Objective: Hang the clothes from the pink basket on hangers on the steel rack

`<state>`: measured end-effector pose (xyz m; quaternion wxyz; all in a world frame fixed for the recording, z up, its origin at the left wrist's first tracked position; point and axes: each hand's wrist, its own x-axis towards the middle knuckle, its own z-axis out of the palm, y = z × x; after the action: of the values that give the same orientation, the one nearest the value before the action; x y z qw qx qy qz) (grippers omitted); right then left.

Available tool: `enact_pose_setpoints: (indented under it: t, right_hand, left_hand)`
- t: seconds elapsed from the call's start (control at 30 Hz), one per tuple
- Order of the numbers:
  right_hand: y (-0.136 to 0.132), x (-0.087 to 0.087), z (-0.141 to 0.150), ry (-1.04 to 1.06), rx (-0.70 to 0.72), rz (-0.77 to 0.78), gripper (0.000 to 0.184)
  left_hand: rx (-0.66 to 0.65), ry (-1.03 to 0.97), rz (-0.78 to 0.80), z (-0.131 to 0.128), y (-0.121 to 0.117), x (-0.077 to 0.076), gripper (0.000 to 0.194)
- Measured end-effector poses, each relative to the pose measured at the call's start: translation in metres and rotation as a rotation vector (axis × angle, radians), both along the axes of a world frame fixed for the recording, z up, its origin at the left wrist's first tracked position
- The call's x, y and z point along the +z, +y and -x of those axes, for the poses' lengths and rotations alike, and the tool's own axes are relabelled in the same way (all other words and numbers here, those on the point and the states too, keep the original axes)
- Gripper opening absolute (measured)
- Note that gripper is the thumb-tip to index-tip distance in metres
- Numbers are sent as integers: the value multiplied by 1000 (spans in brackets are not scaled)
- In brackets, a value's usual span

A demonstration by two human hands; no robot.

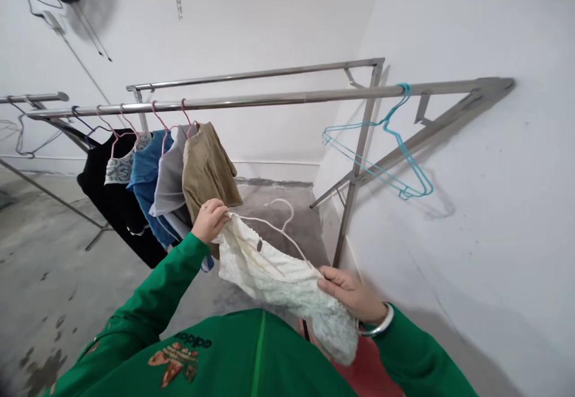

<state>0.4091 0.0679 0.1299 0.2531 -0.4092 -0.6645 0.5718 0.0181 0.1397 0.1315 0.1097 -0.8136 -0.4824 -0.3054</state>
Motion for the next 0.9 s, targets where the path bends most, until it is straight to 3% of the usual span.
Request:
enact_pose_setpoints:
  t: [0.1, 0.17, 0.33, 0.47, 0.57, 0.7, 0.9]
  right_hand:
    - [8, 18, 20, 149, -117, 120, 45]
    - [21, 39, 34, 211, -163, 129, 43]
    - [57, 92, 70, 249, -182, -27, 43]
    - [91, 120, 102, 249, -206, -200, 44]
    - [124, 129, 136, 274, -228, -347, 40]
    - [172, 130, 191, 186, -253, -523, 31]
    - [213, 115, 248, 72, -328, -554, 27]
  left_hand:
    - [144, -142, -105, 0, -15, -6, 29]
    - [142, -194, -113, -1, -32, -15, 28]
    - [37, -233, 47, -10, -81, -44, 21]
    - [-2, -293, 132, -13, -109, -68, 17]
    - [-8, -306, 160, -10, -124, -79, 15]
    - [17, -278, 181, 0, -138, -85, 15]
    - [55, -276, 142, 17, -149, -89, 15]
